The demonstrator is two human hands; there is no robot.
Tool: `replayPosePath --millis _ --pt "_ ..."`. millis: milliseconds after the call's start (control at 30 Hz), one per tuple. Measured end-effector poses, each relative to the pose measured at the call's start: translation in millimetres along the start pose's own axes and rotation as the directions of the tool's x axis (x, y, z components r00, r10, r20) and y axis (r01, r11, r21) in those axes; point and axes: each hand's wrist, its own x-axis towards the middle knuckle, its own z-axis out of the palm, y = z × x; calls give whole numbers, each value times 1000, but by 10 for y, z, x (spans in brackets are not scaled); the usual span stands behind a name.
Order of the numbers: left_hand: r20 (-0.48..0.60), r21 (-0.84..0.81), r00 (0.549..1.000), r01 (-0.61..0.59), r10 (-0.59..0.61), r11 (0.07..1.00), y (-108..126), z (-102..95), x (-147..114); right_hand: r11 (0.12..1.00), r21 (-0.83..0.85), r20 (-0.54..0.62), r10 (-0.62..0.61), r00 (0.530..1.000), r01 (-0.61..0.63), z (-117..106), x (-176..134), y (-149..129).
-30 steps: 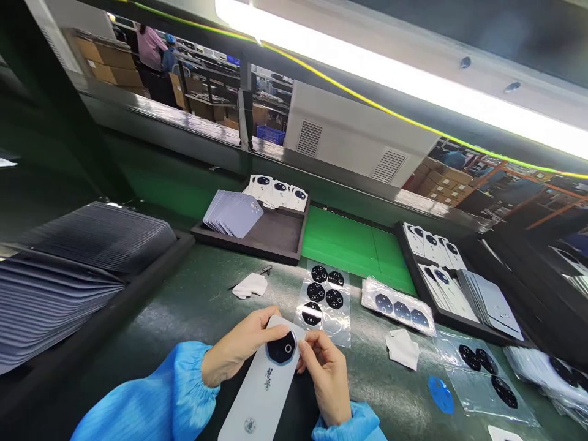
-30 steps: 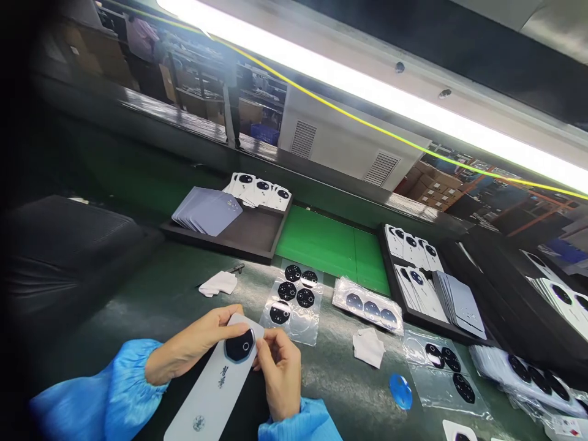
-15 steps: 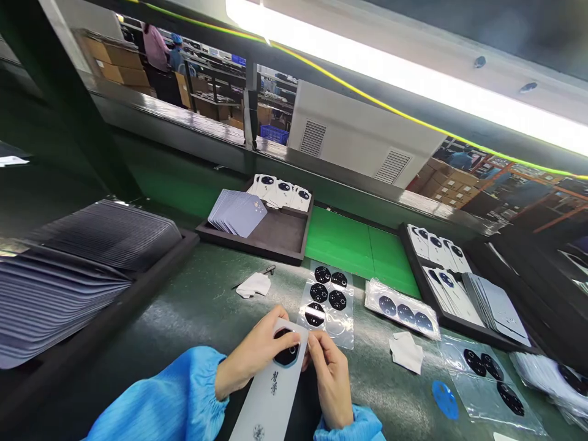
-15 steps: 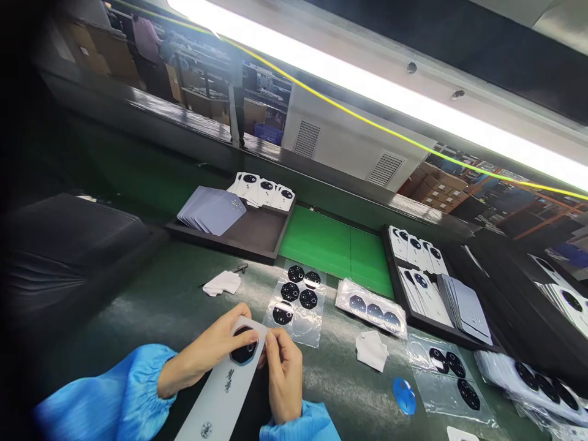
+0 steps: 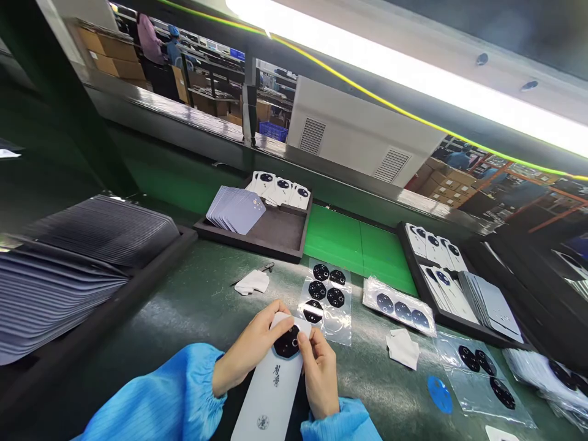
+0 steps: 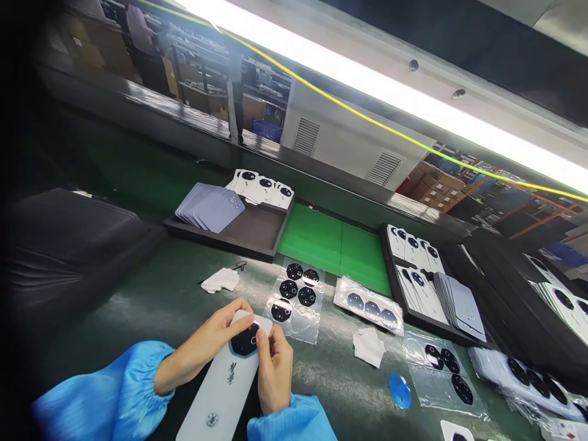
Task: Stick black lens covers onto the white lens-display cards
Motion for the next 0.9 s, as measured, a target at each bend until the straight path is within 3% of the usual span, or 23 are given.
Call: replayPosePath --millis 267,367,467,633,733,800,900 --pt "41 107 998 -61 57 992 -143 84 -59 999 48 -59 -9 998 12 -68 17 60" --pt "70 84 994 -84 79 993 -168 39 -49 994 106 13 -8 1000 6 -66 22 67" --pt "113 39 993 -33 29 999 -161 -22 -29 976 216 84 -19 996 0 -52 30 43" --pt "142 -5 988 -63 63 998 -118 -60 -34 972 234 30 0 1000 -7 -54 54 72" --pt "176 -78 984 -18 32 997 -73 -35 -49 980 197 8 -23 1000 21 -76 82 124" --pt "167 -127 986 24 -3 992 -49 -10 -48 985 171 -11 -19 1000 20 -85 97 149" --pt "69 -116 997 38 -30 993 -36 18 -27 987 161 -28 -15 999 20 -81 99 153"
